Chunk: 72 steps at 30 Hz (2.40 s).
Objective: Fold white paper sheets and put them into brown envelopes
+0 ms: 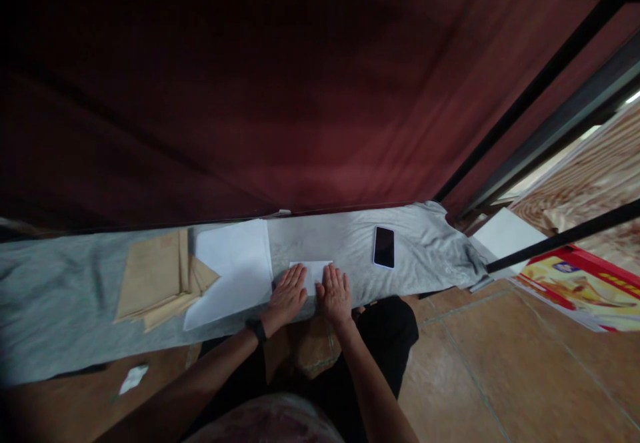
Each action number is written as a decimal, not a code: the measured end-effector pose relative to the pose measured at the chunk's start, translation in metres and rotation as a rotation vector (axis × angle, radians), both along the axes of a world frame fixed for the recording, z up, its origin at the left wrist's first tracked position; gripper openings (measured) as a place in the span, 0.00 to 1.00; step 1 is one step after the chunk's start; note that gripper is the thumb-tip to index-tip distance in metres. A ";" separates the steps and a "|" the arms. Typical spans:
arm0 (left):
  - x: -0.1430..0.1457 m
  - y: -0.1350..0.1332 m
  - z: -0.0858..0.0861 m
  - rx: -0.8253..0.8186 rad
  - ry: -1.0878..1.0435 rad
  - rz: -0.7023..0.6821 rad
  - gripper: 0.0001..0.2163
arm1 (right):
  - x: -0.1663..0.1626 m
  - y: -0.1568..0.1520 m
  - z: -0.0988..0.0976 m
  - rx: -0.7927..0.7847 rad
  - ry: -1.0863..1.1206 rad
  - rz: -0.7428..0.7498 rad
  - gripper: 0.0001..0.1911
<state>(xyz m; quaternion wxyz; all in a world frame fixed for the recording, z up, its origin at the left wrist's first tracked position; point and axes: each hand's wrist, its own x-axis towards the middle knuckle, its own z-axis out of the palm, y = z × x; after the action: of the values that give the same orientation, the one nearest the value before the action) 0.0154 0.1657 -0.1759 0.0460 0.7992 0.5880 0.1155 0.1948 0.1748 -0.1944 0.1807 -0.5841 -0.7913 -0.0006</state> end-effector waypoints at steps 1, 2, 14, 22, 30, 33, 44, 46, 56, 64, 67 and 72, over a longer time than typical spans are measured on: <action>0.004 0.004 0.001 -0.007 -0.010 -0.013 0.28 | 0.000 0.000 0.000 0.003 0.000 0.003 0.29; 0.008 0.009 0.001 -0.015 -0.019 -0.025 0.28 | 0.000 0.000 -0.001 0.006 0.000 0.006 0.29; -0.001 0.007 -0.014 0.030 -0.044 0.049 0.29 | 0.000 -0.001 -0.002 -0.012 0.001 -0.019 0.30; -0.003 -0.006 -0.010 0.037 -0.023 0.117 0.30 | 0.007 -0.005 0.000 -0.028 -0.026 -0.122 0.29; 0.001 -0.044 -0.011 0.103 0.069 -0.042 0.29 | -0.014 -0.015 0.007 -0.014 0.057 0.053 0.28; -0.001 -0.059 -0.015 0.121 0.097 -0.043 0.30 | -0.031 -0.024 0.008 -0.064 0.032 0.250 0.26; -0.011 -0.078 -0.003 0.102 0.115 0.017 0.32 | 0.018 -0.035 0.001 0.018 -0.062 0.144 0.28; -0.010 -0.080 -0.003 0.100 0.104 0.033 0.32 | 0.025 -0.035 0.001 0.021 -0.072 0.127 0.29; 0.011 -0.023 0.005 0.145 -0.042 -0.087 0.27 | 0.028 -0.035 -0.005 0.017 -0.067 0.097 0.29; 0.006 0.002 -0.013 0.093 -0.005 -0.090 0.32 | 0.029 -0.036 -0.006 0.007 -0.077 0.102 0.29; -0.001 -0.006 -0.012 0.096 0.007 -0.080 0.33 | 0.028 -0.036 -0.005 0.005 -0.074 0.097 0.29; -0.005 -0.015 -0.009 0.071 0.039 -0.054 0.31 | 0.029 -0.035 -0.001 -0.024 -0.063 0.103 0.29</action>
<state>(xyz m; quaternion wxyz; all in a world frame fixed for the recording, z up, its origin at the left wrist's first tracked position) 0.0108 0.1505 -0.1850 0.0090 0.8180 0.5627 0.1192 0.2239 0.1395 -0.1954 0.1485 -0.5446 -0.8255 -0.0001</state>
